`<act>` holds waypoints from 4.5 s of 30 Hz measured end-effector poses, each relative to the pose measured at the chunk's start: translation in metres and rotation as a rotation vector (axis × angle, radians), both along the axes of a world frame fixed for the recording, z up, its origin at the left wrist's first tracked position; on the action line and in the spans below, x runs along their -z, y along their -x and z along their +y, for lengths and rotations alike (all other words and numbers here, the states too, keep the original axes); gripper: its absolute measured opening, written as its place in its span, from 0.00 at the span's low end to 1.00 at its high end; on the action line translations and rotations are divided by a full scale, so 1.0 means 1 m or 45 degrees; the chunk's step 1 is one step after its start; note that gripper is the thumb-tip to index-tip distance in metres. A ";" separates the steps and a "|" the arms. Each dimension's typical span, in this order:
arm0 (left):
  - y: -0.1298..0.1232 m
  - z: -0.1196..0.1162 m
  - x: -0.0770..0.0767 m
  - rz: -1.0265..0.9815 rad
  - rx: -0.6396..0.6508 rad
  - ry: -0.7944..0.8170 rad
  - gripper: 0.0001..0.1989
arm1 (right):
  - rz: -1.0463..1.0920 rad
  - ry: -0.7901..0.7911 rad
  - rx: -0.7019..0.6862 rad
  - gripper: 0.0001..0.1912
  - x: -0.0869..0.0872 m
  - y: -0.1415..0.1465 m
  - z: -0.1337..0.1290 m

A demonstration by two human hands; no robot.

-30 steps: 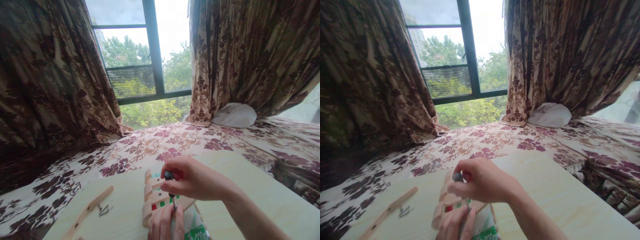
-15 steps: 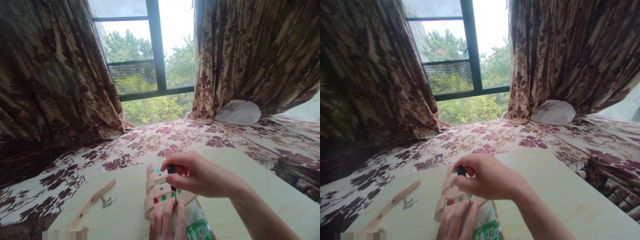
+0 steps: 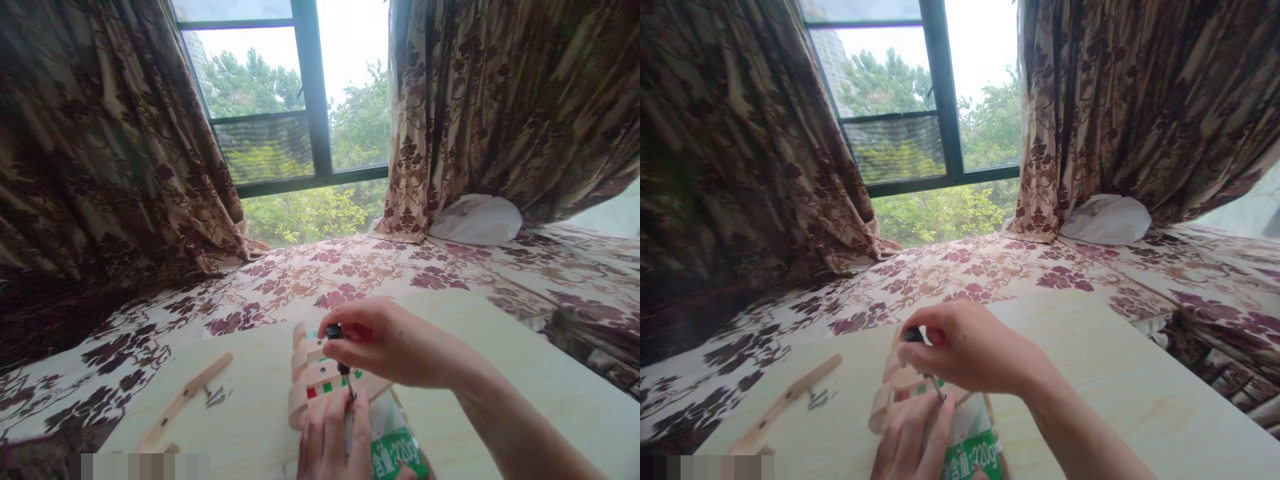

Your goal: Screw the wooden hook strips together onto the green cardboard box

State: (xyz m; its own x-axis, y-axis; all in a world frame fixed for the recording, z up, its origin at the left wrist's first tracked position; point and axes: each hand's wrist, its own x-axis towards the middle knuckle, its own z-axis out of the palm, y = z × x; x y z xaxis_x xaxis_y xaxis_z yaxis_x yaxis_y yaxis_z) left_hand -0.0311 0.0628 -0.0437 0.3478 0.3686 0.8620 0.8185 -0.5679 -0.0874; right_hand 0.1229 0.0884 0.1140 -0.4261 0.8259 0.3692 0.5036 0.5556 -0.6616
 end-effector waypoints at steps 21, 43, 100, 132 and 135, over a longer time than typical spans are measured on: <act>0.001 -0.004 -0.001 -0.025 0.052 0.102 0.27 | -0.060 0.001 0.130 0.09 -0.001 -0.003 0.002; 0.000 -0.008 -0.008 -0.038 0.119 0.154 0.25 | -0.069 0.080 -0.050 0.06 -0.006 -0.003 -0.003; -0.001 -0.010 -0.011 -0.023 0.100 0.135 0.28 | -0.062 -0.014 -0.079 0.06 -0.007 -0.006 -0.007; 0.000 -0.011 -0.010 -0.022 0.113 0.205 0.28 | 0.009 -0.077 -0.045 0.09 -0.002 -0.005 0.001; 0.000 -0.010 -0.009 -0.036 0.116 0.192 0.28 | -0.020 -0.120 0.128 0.13 0.003 -0.007 0.010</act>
